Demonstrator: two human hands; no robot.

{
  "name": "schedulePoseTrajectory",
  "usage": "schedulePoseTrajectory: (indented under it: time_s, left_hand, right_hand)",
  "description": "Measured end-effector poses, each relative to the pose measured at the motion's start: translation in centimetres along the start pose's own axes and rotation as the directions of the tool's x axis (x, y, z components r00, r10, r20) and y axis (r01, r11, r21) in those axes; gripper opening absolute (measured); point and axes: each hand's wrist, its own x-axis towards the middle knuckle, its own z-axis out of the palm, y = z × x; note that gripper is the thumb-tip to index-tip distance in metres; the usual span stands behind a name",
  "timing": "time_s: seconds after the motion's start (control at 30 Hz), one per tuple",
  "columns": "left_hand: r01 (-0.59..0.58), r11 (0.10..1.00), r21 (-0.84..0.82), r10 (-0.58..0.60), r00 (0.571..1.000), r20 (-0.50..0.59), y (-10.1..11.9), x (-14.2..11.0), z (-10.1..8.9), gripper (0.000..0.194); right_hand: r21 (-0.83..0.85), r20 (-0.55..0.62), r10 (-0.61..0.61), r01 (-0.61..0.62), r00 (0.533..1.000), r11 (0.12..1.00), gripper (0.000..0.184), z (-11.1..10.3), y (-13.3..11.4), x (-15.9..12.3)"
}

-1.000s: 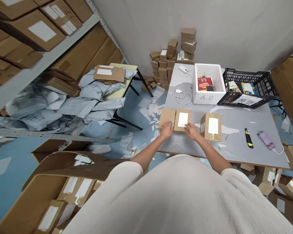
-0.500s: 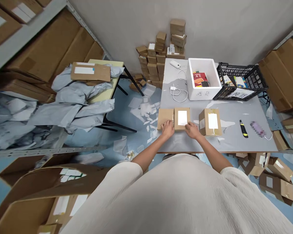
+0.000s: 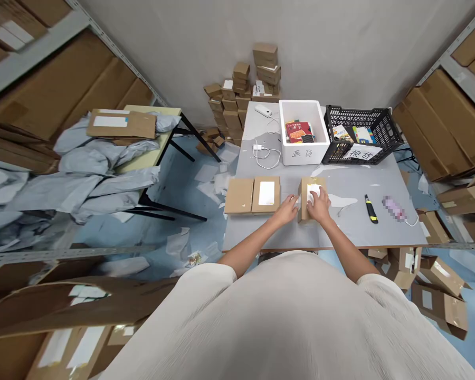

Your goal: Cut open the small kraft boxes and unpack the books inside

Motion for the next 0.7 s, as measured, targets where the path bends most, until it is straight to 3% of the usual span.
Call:
schedulePoseTrajectory:
  time_s: [0.07, 0.17, 0.33, 0.53, 0.7]
  left_hand:
    - [0.037, 0.998, -0.048, -0.037, 0.999, 0.001, 1.3, 1.1, 1.7, 0.059]
    - [0.067, 0.996, -0.063, -0.069, 0.997, -0.036, 3.2, 2.0, 4.0, 0.063]
    - [0.159, 0.986, -0.054, -0.164, 0.982, -0.098, 5.8, 3.1, 6.5, 0.069]
    - [0.072, 0.997, -0.023, -0.074, 0.996, -0.058, 6.6, 4.7, 7.2, 0.063]
    - [0.069, 0.997, -0.034, -0.070, 0.996, -0.056, 5.3, 4.5, 5.9, 0.065]
  right_hand:
    - [0.055, 0.050, 0.089, -0.092, 0.995, 0.994, 0.055, -0.4, 2.6, 0.4]
    - [0.172, 0.156, 0.071, -0.098, 0.985, 0.980, 0.057, -0.8, 5.7, 1.2]
    - [0.315, 0.142, 0.103, -0.143, 0.985, 0.938, 0.059, -2.2, 8.7, 2.1]
    - [0.386, 0.082, 0.085, -0.111, 0.993, 0.916, 0.048, -3.4, 9.9, 2.4]
    - [0.405, 0.031, 0.050, -0.058, 0.998, 0.912, 0.040, -3.2, 8.7, 2.5]
